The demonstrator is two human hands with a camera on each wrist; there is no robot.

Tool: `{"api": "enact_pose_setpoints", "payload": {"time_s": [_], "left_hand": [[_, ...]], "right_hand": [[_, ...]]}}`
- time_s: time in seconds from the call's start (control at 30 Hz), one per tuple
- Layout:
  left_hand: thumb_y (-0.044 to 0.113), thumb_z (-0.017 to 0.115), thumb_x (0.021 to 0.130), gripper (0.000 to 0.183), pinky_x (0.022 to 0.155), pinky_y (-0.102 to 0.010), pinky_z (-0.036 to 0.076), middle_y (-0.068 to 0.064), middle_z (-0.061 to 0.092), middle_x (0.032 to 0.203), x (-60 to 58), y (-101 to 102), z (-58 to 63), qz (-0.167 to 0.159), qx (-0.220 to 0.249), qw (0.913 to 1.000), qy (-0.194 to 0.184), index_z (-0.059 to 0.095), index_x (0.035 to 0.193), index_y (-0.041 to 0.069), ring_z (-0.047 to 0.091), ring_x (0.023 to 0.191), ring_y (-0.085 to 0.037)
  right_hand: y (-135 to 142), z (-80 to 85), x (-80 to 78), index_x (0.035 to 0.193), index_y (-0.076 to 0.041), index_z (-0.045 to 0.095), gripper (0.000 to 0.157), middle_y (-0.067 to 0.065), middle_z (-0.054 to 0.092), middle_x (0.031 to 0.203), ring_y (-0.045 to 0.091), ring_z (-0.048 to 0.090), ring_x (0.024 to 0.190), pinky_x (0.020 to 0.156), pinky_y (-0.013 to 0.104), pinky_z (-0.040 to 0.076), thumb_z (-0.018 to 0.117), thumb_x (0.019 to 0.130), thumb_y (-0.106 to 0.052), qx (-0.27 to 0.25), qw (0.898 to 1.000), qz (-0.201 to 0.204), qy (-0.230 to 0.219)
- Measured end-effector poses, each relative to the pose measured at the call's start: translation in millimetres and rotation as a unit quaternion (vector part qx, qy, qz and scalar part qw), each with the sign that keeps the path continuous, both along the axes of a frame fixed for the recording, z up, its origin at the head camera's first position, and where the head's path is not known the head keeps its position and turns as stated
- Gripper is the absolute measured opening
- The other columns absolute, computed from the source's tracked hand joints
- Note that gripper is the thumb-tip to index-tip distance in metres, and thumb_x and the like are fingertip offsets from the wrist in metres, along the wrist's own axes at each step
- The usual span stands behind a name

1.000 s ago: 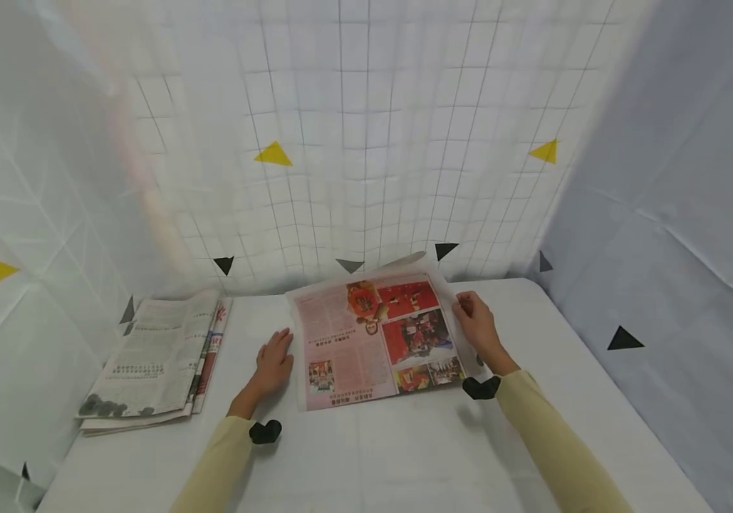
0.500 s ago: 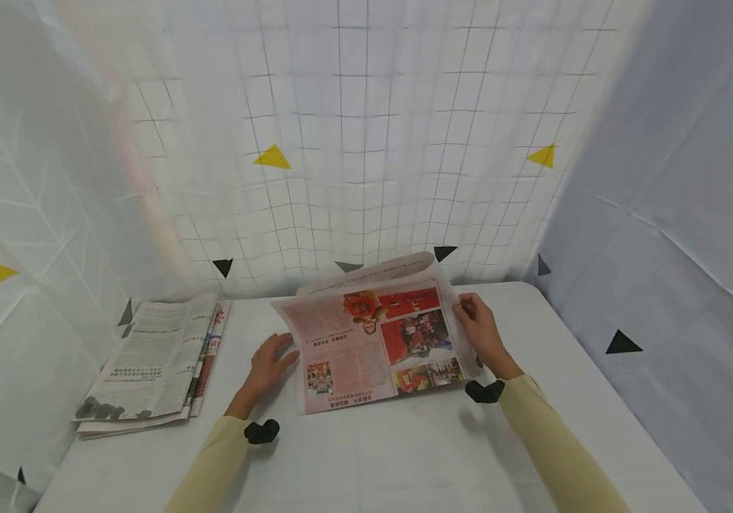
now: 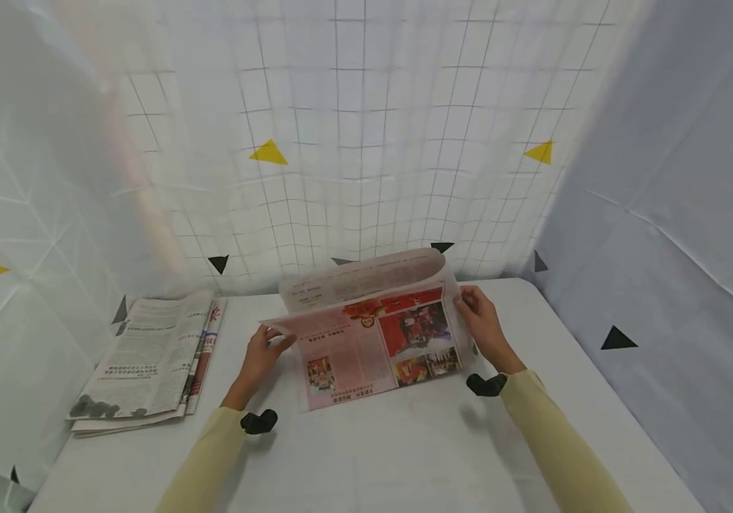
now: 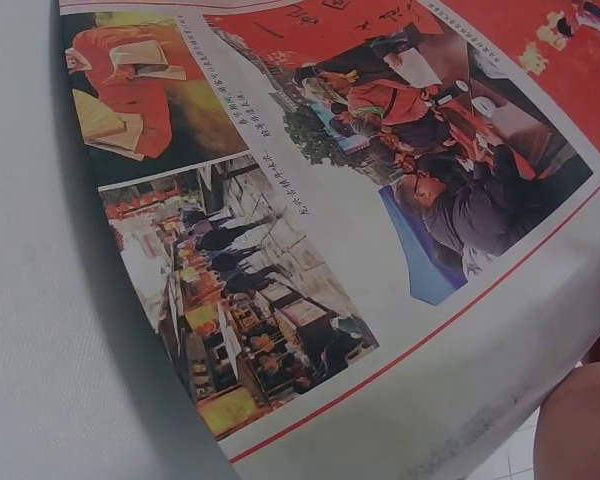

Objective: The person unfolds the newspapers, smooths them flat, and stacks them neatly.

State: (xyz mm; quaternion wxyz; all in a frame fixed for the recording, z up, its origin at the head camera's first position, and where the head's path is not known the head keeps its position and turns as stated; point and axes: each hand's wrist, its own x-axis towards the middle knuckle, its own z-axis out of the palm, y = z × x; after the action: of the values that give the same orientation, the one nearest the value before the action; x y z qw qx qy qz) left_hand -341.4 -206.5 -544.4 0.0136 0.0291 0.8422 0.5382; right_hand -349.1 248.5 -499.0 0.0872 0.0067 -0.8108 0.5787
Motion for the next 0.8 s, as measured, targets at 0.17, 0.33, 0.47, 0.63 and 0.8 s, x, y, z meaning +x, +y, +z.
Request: {"api": "enact_pose_setpoints", "payload": {"time_s": [0.17,0.33,0.47,0.63,0.8], "left_hand": [[0.031,0.069,0.1,0.067,0.125,-0.061,0.029,-0.017,0.046,0.158,-2.8,2.3,3.9,-0.002,0.029,0.9995,-0.008,0.035,0.155,0.017,0.042,0.148,-0.038],[0.035,0.071,0.098,0.074,0.126,-0.06,0.028,-0.013,0.039,0.164,-3.5,0.7,7.9,-0.015,0.062,0.9972,-0.04,0.03,0.158,0.023,0.034,0.154,-0.036],[0.037,0.069,0.099,0.076,0.124,-0.063,0.032,-0.013,0.042,0.164,-2.4,-0.5,10.8,-0.027,0.082,0.9945,-0.059,0.028,0.161,0.025,0.036,0.154,-0.037],[0.033,0.066,0.101,0.056,0.117,-0.053,0.044,-0.013,0.056,0.153,-0.2,-1.2,13.4,-0.004,0.101,0.9932,-0.056,0.048,0.152,0.017,0.055,0.14,-0.028],[0.032,0.068,0.1,0.042,0.102,-0.033,0.054,0.0,0.071,0.127,0.0,-1.9,16.6,0.01,0.126,0.9914,-0.033,0.062,0.135,0.009,0.064,0.112,-0.004]], "right_hand": [[1.0,4.5,3.3,0.139,0.0,0.045,0.04,0.02,0.055,0.149,-0.002,0.056,0.113,0.094,0.013,0.045,0.05,0.109,-0.027,-0.031,1.0,0.005,-0.003],[3.3,5.2,6.5,0.141,-0.007,0.045,0.04,0.015,0.052,0.152,0.002,0.055,0.119,0.098,0.018,0.046,0.049,0.11,-0.031,-0.054,0.998,0.007,-0.021],[4.9,4.2,7.8,0.141,-0.012,0.045,0.038,0.013,0.049,0.154,0.007,0.053,0.125,0.108,0.029,0.045,0.048,0.11,-0.034,-0.061,0.998,0.011,-0.032],[6.7,3.4,8.2,0.14,-0.013,0.045,0.038,0.014,0.048,0.157,0.01,0.053,0.127,0.111,0.036,0.044,0.048,0.11,-0.036,-0.063,0.997,0.006,-0.036],[7.6,5.5,8.5,0.133,-0.018,0.05,0.029,0.004,0.054,0.15,0.006,0.054,0.124,0.102,0.02,0.047,0.05,0.109,-0.034,-0.094,0.995,-0.005,-0.035]]}}
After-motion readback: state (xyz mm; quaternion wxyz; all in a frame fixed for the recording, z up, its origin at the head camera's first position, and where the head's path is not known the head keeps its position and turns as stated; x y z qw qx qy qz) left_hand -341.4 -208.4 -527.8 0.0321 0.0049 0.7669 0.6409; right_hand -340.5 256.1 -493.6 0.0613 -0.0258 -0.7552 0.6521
